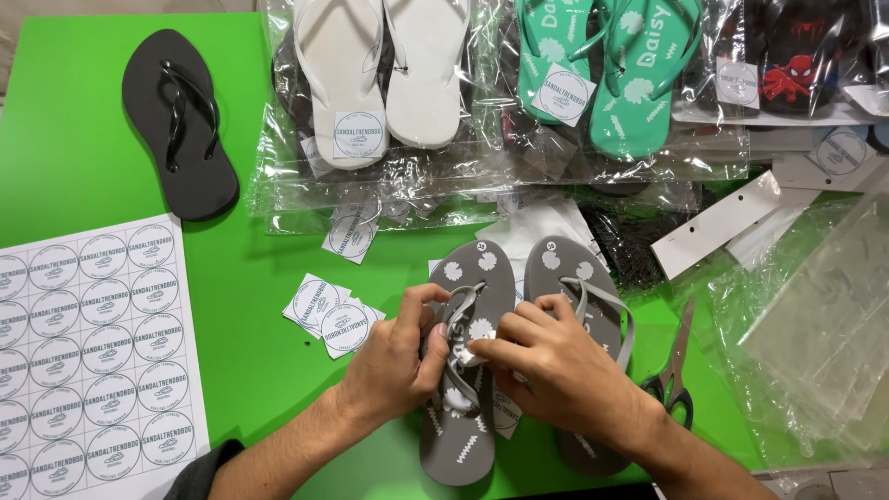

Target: The person cleans a pair of grey sandals with a white cloth, wipes the straps and footbeds, and then places the sandals into a clear plastic bag.

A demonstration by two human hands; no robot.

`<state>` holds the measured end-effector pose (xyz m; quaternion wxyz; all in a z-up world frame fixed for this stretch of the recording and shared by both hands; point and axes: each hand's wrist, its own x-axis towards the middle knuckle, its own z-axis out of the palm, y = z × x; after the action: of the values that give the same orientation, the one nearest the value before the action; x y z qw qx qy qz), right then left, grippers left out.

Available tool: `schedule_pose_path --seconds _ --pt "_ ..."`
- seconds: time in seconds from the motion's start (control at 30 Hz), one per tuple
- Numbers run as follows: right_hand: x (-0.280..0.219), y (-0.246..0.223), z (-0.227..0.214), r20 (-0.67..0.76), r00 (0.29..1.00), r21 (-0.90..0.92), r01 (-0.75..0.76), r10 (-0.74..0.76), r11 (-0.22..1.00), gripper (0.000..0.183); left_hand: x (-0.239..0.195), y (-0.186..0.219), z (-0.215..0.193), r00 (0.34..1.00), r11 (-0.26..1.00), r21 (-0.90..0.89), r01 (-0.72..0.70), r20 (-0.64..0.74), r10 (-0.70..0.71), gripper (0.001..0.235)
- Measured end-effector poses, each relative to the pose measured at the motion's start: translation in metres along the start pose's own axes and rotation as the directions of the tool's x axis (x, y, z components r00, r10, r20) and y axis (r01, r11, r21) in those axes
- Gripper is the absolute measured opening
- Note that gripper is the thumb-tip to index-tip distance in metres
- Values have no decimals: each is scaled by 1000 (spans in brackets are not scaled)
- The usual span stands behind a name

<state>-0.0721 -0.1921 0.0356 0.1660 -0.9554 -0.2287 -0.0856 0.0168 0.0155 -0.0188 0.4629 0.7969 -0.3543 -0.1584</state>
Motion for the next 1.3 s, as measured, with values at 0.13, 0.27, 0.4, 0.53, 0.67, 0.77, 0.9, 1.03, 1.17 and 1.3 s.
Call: schedule_pose_path --seconds 0.13,0.27,0.4,0.53,0.67,0.77,0.9,1.03,1.17,1.3 --pt "2 5 -3 -79 991 -95 -114 106 989 20 0 -2 1 1000 1000 -8 3 7 -3 30" --pt "0 9 -7 -213 938 -163 -309 272 937 24 0 -2 1 1000 1000 -6 -7 7 7 31" --pt "-1 12 -3 -220 924 -200 -357 314 912 30 0 -3 1 1000 1000 -14 -28 5 28 30" --pt "-1 10 -1 -189 929 -152 -347 317 925 36 0 -3 2 999 999 -16 -33 9 33 29" --pt "-2 10 1 -175 949 -112 -285 264 952 26 -1 -3 2 1000 1000 -12 -12 0 12 30" --pt "-1 7 -3 -199 951 -67 -254 236 965 19 -2 -3 3 999 999 -24 -33 -24 32 30" --pt "1 1 -15 -288 936 76 -186 200 980 19 -5 -4 1 986 991 -68 -112 -129 103 27" --pt "3 -6 -27 -365 920 228 -59 142 972 18 -5 -1 -3 960 976 -120 -180 -240 147 22" --pt "3 -8 -30 -339 941 275 111 -12 955 15 -4 2 -4 920 971 -101 -217 -352 169 18" --pt "4 -7 -26 -169 971 261 212 -172 942 19 -2 6 -4 912 978 -111 -175 -393 119 15"
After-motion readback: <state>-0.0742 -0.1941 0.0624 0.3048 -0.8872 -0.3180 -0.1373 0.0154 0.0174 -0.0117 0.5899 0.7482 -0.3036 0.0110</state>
